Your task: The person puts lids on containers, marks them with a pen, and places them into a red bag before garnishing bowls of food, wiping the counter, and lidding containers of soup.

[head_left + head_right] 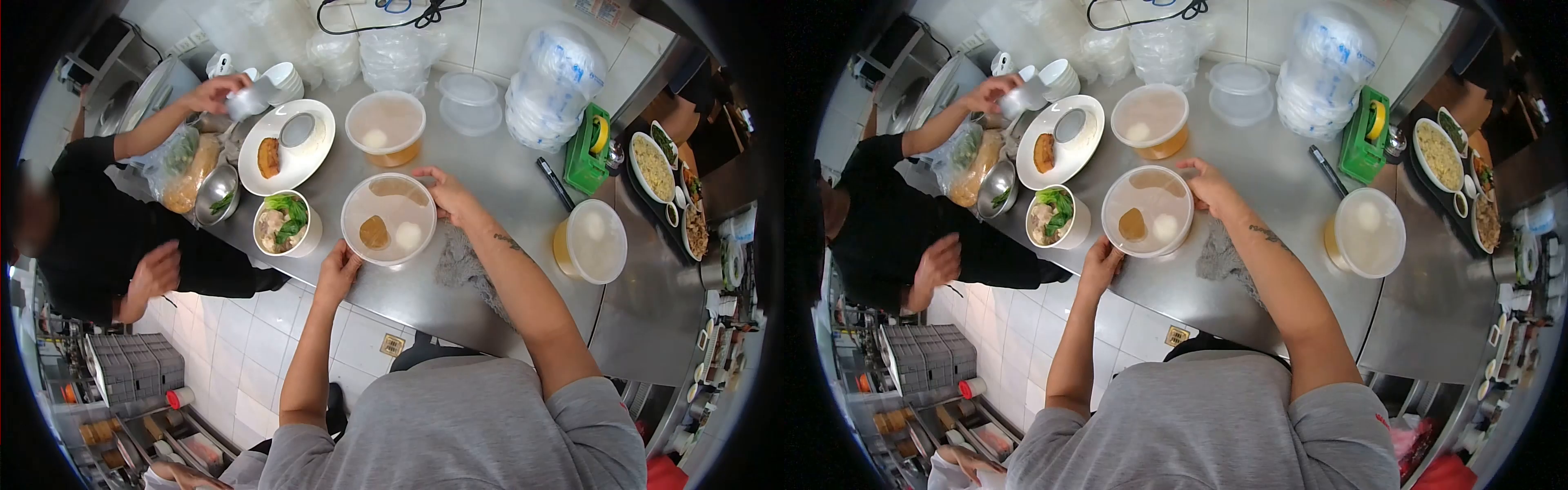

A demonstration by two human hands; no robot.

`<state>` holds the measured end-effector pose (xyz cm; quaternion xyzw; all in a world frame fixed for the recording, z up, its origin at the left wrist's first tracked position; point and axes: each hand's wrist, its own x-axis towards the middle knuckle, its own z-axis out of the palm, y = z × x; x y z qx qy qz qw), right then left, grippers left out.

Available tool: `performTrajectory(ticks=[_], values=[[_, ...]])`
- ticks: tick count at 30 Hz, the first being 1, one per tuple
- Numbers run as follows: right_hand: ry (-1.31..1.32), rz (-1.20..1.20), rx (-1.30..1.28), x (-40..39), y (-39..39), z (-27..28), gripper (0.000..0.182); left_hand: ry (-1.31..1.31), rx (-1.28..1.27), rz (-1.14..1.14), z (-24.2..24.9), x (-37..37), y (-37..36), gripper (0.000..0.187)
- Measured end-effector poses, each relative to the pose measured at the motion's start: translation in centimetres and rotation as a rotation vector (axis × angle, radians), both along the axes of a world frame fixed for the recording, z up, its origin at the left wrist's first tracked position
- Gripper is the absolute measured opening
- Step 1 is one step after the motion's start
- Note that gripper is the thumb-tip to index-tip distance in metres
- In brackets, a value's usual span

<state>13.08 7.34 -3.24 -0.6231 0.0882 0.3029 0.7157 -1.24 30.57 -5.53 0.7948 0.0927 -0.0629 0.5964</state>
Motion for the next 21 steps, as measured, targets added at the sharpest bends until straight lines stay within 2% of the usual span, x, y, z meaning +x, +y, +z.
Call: performTrajectory(ticks=[2, 5, 8, 11, 14, 16, 18, 21], values=[[-0.048, 0.008, -0.028, -0.1, -0.1, -0.9, 0.040, -0.078, 0.149, 0.004, -0.2, -0.1, 0.2, 0.011], [-0.591, 0.153, -0.487, 0.2, 0.0, -4.2, 0.041, -0.144, 0.517, 0.000, 0.7, -1.0, -0.3, 0.015], [-0.251, -0.136, 0.155, 0.2, -0.4, -2.5, 0.043, 0.048, -0.197, 0.313, 2.9, -2.5, -2.6, 0.033], [0.127, -0.033, 0.413, -3.3, 0.6, 1.7, 0.053, 0.059, -0.355, 0.385, 4.2, -3.2, -6.5, 0.050], [-0.146, -0.061, 0.156, -6.6, 1.1, 2.6, 0.061, 0.040, -0.271, 0.380, 5.5, -2.5, -7.9, 0.055], [-0.197, -0.107, 0.175, -8.4, 1.2, 2.4, 0.062, 0.021, -0.263, 0.373, 6.3, -1.6, -8.0, 0.055], [-0.288, -0.120, 0.208, -10.0, 1.2, 1.7, 0.063, 0.028, -0.349, 0.336, 4.5, -0.7, -6.3, 0.060], [-0.383, -0.112, 0.033, -12.5, 1.3, 2.6, 0.063, -0.014, -0.422, 0.278, 1.5, 1.2, -3.2, 0.064]])
